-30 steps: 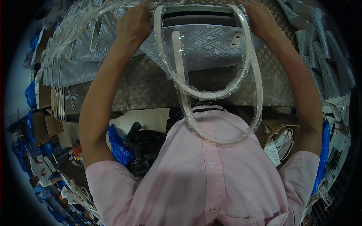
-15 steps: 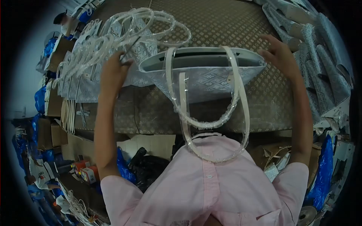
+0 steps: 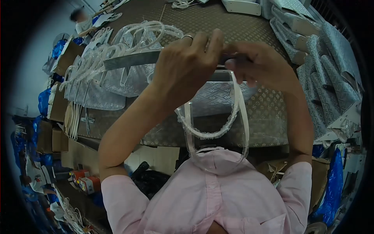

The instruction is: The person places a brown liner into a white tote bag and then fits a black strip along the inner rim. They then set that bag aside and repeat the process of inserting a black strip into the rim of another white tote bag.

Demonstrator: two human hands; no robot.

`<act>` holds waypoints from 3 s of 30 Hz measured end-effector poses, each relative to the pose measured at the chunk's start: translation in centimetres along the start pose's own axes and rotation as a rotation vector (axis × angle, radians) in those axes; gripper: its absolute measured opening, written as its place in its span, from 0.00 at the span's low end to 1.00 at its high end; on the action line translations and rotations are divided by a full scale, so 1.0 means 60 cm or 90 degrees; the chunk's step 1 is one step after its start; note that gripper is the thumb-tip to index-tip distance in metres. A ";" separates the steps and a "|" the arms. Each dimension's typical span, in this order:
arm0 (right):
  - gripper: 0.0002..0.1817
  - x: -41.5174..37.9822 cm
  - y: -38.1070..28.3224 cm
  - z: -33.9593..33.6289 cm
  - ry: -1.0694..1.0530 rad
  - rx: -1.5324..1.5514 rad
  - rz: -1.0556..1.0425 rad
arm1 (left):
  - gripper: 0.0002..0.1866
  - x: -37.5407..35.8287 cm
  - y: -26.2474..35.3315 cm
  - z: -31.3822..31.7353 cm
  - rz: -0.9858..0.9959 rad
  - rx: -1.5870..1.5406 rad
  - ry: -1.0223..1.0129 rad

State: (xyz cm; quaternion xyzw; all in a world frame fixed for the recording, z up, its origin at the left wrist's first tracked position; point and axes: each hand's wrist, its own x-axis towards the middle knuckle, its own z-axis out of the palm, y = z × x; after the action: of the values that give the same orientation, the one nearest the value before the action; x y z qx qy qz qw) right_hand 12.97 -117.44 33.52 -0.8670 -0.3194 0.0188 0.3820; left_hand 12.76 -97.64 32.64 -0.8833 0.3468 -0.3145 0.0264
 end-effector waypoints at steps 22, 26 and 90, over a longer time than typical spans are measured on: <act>0.10 -0.054 0.224 -0.028 -0.051 -0.165 0.153 | 0.12 -0.093 -0.176 0.170 -0.158 -0.404 -0.613; 0.08 0.002 0.222 0.048 -0.033 -0.122 0.172 | 0.16 -0.118 -0.184 0.194 -0.148 -0.646 -0.512; 0.13 -0.008 0.216 0.075 -0.198 0.371 0.703 | 0.14 -0.155 -0.176 0.187 -0.252 -0.686 -0.786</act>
State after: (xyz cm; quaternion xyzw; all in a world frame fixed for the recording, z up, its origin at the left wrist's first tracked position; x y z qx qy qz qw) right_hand 18.34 -121.30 21.52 -0.7518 0.1401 0.4243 0.4849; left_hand 20.28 -85.68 21.44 -0.8328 0.2113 0.4346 -0.2699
